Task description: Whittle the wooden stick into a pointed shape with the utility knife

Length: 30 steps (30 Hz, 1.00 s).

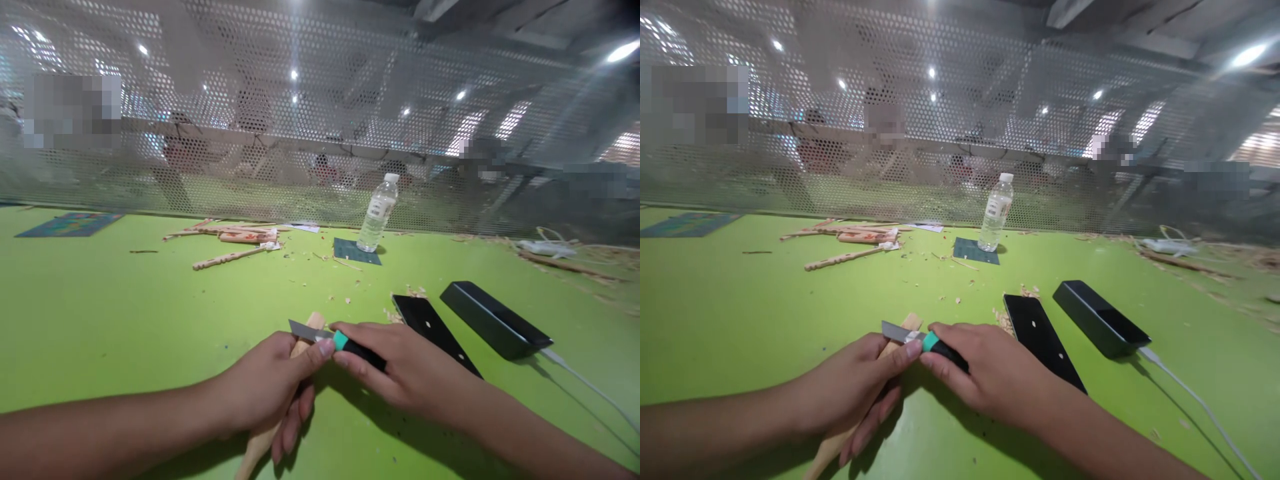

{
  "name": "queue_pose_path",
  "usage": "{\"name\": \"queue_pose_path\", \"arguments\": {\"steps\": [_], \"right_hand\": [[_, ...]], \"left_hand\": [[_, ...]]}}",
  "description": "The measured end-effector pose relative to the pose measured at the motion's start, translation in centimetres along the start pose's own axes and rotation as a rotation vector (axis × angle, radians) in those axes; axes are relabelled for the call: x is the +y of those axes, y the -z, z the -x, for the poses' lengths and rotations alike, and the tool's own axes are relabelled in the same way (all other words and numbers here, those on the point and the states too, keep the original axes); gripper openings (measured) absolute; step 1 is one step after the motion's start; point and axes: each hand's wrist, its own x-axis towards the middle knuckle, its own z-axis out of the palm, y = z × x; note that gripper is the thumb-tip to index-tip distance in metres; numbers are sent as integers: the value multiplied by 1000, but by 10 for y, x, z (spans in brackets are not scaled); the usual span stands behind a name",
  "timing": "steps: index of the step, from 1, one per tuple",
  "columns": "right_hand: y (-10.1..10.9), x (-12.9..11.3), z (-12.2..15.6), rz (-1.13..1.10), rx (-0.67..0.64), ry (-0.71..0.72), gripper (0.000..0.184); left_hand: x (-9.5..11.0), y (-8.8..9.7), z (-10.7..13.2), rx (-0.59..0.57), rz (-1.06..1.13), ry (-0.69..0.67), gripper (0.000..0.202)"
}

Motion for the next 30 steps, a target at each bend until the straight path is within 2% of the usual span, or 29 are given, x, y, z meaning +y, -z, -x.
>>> {"name": "queue_pose_path", "arguments": {"steps": [11,13,16,19,24,28,30], "right_hand": [[-12,-3,3,63,62,-60,45],[-10,5,0,79,101,-113,46],[0,26,-7,150,259,-331,47],[13,43,-12,154,332,-377,48],[19,43,-12,-2,330,-377,46],[18,39,-10,-224,271,-398,40],[19,39,-10,-359,210,-375,36]], "left_hand": [[4,-4,3,75,-38,-24,78],[3,-5,4,103,-3,-27,76],[0,-5,3,120,41,-24,75],[-1,-3,2,101,42,-23,73],[-3,0,0,52,110,-21,63],[-1,2,-1,136,217,-23,50],[1,2,-1,142,260,-25,47]]}}
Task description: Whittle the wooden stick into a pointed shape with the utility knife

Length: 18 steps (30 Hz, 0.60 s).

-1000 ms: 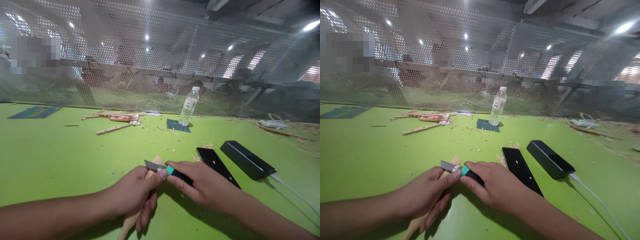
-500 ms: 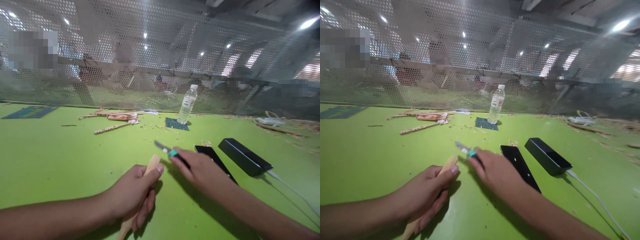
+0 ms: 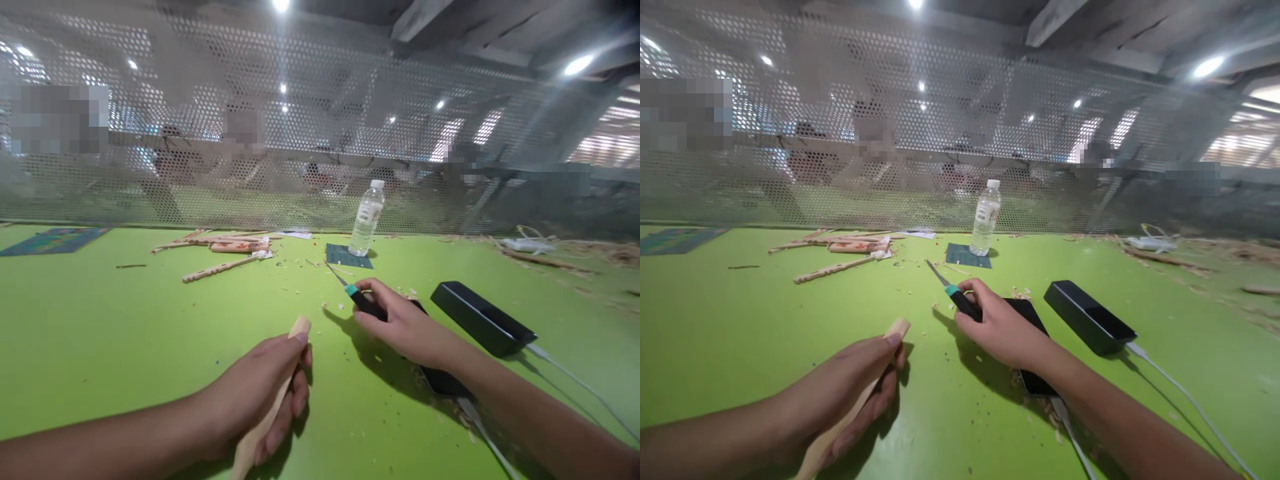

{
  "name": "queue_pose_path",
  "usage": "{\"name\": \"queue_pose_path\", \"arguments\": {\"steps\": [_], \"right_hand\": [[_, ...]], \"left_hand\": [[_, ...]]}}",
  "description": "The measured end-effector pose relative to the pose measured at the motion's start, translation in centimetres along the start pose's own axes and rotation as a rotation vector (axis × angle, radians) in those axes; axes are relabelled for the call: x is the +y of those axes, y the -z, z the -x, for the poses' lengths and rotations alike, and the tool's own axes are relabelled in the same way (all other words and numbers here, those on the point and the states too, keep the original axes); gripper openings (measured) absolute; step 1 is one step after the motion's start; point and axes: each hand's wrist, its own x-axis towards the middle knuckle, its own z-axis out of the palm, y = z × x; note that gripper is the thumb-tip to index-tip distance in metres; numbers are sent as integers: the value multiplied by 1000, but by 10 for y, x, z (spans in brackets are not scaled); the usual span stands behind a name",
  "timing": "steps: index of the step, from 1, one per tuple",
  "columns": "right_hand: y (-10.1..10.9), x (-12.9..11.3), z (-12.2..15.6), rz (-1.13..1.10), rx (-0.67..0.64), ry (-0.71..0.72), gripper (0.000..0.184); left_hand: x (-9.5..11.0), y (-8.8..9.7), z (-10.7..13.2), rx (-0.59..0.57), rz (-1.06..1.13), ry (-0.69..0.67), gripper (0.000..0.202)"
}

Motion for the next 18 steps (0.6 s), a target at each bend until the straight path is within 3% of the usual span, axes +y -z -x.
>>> {"name": "queue_pose_path", "arguments": {"steps": [2,7,14,18], "right_hand": [[1,0,0,-128,-89,11,34],[-4,3,-1,-434,-203,-10,51],[-9,2,1,-622,-171,-133,48],[-7,-4,2,-683,-161,-164,44]], "left_hand": [[3,0,0,-45,31,24,49],[9,2,1,-128,100,111,55],[8,9,-1,-92,187,158,46],[10,9,-2,-129,189,134,46]]}}
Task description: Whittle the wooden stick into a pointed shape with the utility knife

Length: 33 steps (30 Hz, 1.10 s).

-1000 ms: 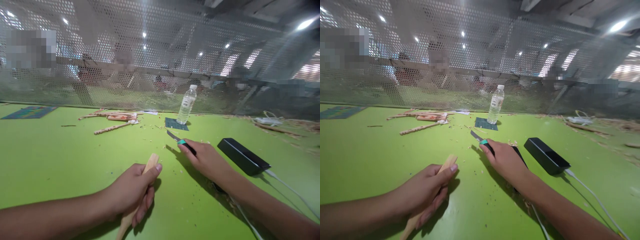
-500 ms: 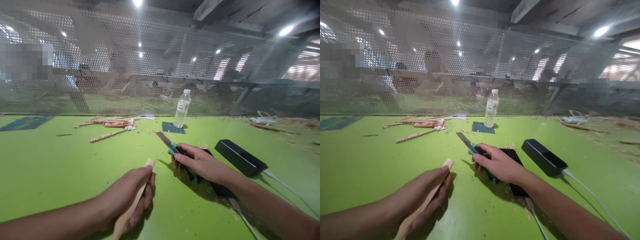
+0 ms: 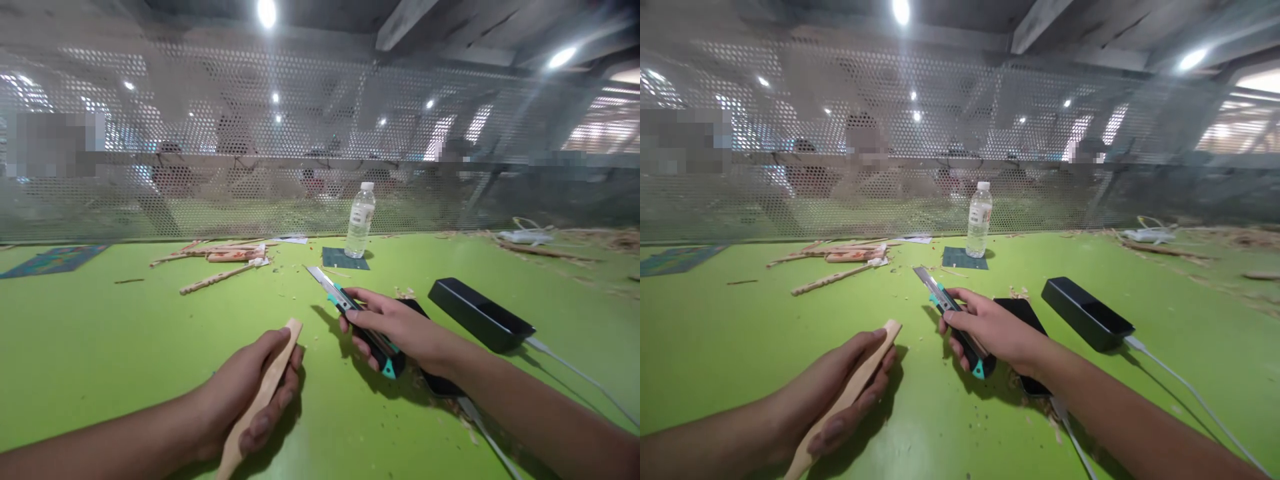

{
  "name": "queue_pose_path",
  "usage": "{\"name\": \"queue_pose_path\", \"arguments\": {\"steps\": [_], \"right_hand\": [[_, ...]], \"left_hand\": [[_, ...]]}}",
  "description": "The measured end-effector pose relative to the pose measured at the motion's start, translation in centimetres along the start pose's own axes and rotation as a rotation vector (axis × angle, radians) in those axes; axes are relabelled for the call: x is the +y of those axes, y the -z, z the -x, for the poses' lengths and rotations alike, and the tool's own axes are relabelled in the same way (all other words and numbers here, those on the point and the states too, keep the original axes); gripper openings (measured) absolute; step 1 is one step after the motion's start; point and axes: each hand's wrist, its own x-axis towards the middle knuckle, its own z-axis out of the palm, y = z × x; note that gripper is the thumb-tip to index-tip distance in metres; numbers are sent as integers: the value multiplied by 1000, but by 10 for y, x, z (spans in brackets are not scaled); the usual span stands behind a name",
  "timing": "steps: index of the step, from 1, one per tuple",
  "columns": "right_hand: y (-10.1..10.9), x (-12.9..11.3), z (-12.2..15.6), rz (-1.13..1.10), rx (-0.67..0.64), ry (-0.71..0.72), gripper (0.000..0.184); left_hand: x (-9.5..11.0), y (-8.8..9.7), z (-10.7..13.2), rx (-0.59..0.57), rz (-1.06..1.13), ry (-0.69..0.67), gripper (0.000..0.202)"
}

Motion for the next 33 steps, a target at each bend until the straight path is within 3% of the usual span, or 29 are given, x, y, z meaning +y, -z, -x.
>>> {"name": "queue_pose_path", "arguments": {"steps": [12,17,27,33], "right_hand": [[-2,20,-7,44,-42,65,36],[0,13,-5,17,2,58,37],[-3,7,-5,-96,-53,74,40],[-1,9,-4,-87,40,47,46]], "left_hand": [[2,-4,0,-18,-1,-16,47],[4,-2,0,-14,-18,-9,49],[3,4,-2,-55,0,-17,48],[3,2,-1,-35,6,-9,47]]}}
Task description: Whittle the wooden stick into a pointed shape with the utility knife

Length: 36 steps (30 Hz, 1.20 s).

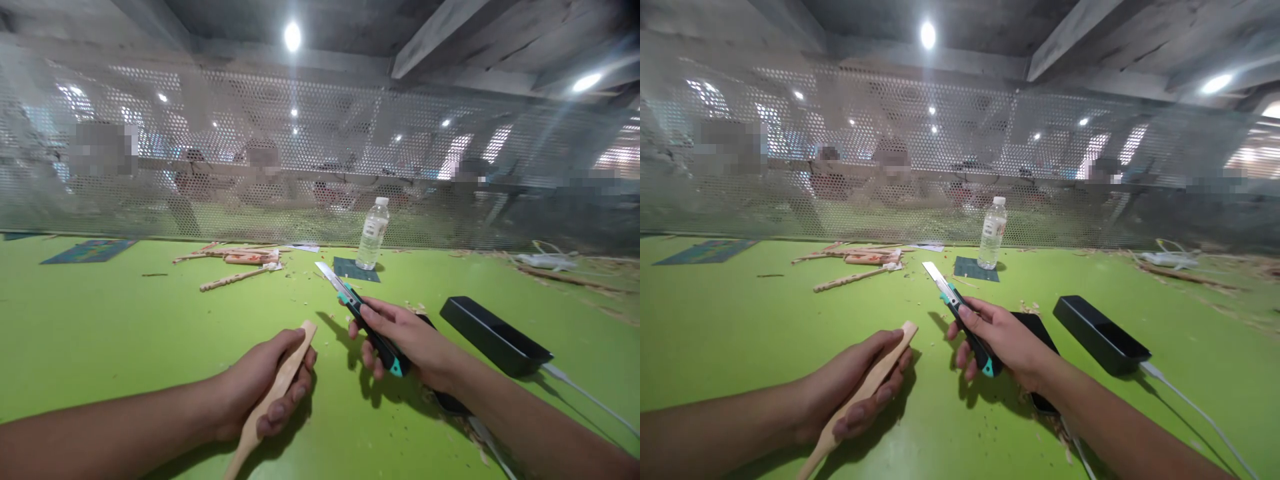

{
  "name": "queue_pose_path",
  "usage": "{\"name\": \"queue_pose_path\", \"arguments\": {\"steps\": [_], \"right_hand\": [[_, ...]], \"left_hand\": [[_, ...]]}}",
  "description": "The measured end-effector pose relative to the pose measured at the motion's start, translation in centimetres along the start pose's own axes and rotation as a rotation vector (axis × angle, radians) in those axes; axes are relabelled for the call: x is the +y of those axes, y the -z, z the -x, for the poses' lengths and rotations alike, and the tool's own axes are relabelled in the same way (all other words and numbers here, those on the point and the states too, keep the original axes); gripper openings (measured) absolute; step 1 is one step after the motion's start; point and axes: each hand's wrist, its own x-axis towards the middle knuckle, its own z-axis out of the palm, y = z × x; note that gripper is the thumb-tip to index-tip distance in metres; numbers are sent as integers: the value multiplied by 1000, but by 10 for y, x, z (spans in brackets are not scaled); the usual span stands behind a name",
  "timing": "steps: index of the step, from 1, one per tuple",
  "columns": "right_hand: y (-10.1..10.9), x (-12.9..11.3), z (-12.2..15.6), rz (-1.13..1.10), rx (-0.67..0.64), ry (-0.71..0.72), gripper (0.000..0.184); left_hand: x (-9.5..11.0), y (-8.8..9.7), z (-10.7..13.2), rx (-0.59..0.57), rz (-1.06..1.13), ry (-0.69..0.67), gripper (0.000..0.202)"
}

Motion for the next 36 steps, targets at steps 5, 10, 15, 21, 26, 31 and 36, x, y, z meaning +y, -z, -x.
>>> {"name": "queue_pose_path", "arguments": {"steps": [5,10,15,21,26,31,36], "right_hand": [[-2,0,0,28,55,-43,40],[-4,2,-1,44,10,-44,40],[-6,5,1,63,-69,-34,46],[-8,8,1,92,-103,24,46],[3,9,-3,157,16,65,47],[6,7,-5,223,-11,119,53],[-1,3,-3,260,-91,155,50]], "left_hand": [[1,-1,1,24,-11,4,47],[1,-2,1,43,-34,5,48],[2,-3,3,43,-23,2,45],[-1,-3,-1,32,-40,-88,52],[4,-10,1,-17,-114,-180,51],[16,-7,8,-20,-381,-298,42],[33,12,3,141,-814,-496,42]]}}
